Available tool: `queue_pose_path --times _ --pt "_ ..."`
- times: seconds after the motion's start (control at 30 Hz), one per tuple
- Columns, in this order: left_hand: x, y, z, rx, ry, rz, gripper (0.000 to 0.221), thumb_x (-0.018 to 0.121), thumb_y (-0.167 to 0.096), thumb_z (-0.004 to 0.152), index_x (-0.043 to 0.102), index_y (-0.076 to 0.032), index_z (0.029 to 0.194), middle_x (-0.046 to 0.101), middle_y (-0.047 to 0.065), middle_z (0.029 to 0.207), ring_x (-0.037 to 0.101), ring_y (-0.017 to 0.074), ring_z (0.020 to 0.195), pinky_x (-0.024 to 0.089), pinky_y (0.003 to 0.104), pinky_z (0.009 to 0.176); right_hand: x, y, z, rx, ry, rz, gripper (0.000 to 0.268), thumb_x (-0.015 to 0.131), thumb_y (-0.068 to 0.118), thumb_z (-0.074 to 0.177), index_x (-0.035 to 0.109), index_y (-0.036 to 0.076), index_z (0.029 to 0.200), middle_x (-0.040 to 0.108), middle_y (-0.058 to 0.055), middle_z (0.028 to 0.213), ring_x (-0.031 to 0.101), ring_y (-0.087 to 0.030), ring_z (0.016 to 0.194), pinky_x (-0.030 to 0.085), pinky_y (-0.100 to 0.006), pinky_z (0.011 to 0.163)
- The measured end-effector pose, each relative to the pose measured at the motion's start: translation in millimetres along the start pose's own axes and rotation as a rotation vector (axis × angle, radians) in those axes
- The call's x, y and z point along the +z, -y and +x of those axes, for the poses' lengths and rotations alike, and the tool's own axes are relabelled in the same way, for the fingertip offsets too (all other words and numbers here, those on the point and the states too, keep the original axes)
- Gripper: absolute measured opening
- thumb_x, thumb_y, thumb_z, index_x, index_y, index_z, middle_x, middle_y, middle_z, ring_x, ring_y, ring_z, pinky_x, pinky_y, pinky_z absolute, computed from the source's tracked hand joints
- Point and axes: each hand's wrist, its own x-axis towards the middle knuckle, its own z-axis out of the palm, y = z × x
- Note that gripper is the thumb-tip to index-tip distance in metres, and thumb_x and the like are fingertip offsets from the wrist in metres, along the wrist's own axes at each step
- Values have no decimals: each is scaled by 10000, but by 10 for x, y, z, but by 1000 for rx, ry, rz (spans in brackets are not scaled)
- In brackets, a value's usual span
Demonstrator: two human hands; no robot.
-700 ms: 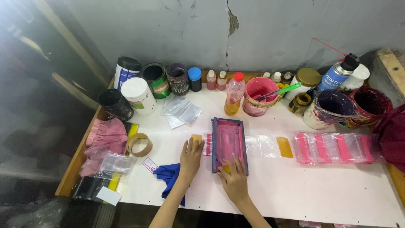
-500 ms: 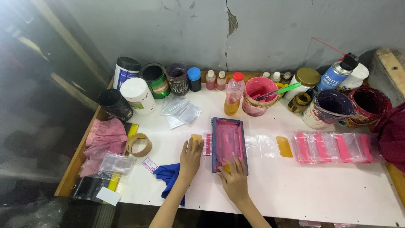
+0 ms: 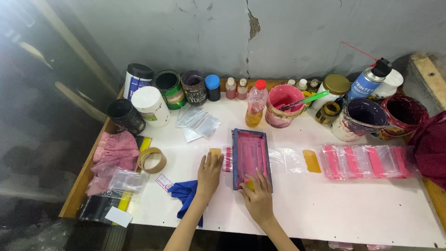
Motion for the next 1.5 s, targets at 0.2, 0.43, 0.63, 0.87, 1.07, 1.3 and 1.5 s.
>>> queue_pose_path --times 0.2,0.43,0.63,0.87,1.07,1.3,1.5 --pt "-31 -2 9 6 51 54 611 622 -243 948 431 -149 1520 479 142 1463 432 369 1416 343 465 1178 -8 -4 8 -5 -23 0 138 767 245 882 766 132 961 640 -47 1247 479 -379 1384 349 -542 1197" --pt "34 2 -1 5 -16 13 587 640 -234 937 467 -141 1490 504 142 1440 459 375 1389 370 473 1161 -31 -11 7 14 -12 5 148 774 240 873 773 132 975 640 -34 1249 475 -375 1388 358 -551 1190" --pt "66 0 -6 2 8 13 576 586 -200 954 450 -140 1510 489 138 1454 438 375 1404 337 479 1179 -90 2 36 20 -19 14 136 774 229 868 762 133 964 643 -33 1236 481 -371 1382 360 -551 1194" --pt "-15 5 10 9 -14 46 574 624 -188 923 475 -138 1475 513 137 1404 471 364 1370 372 464 1157 -145 -12 50 29 -53 26 143 771 221 873 770 132 984 651 -38 1248 481 -363 1389 373 -538 1191" --pt "-35 9 -12 7 -40 63 575 610 -168 924 484 -142 1484 523 126 1406 480 336 1372 369 465 1158 -157 -82 -10 68 -103 43 211 808 201 835 781 116 1027 670 -53 1225 514 -351 1362 441 -525 1148" --pt "-127 37 -40 -12 9 51 576 540 -122 944 442 -74 1509 506 107 1453 462 309 1405 343 473 1174 -210 -351 -130 146 -214 162 315 814 90 823 770 90 1135 632 -49 1151 548 -298 1329 503 -433 1083" --pt "-621 -223 39 -226 -176 -337 422 604 -163 925 636 -81 1338 662 91 1160 630 299 1051 468 454 930 -380 -352 27 3 -228 76 218 815 88 829 774 114 1041 716 21 1019 591 -305 1314 447 -464 1096"
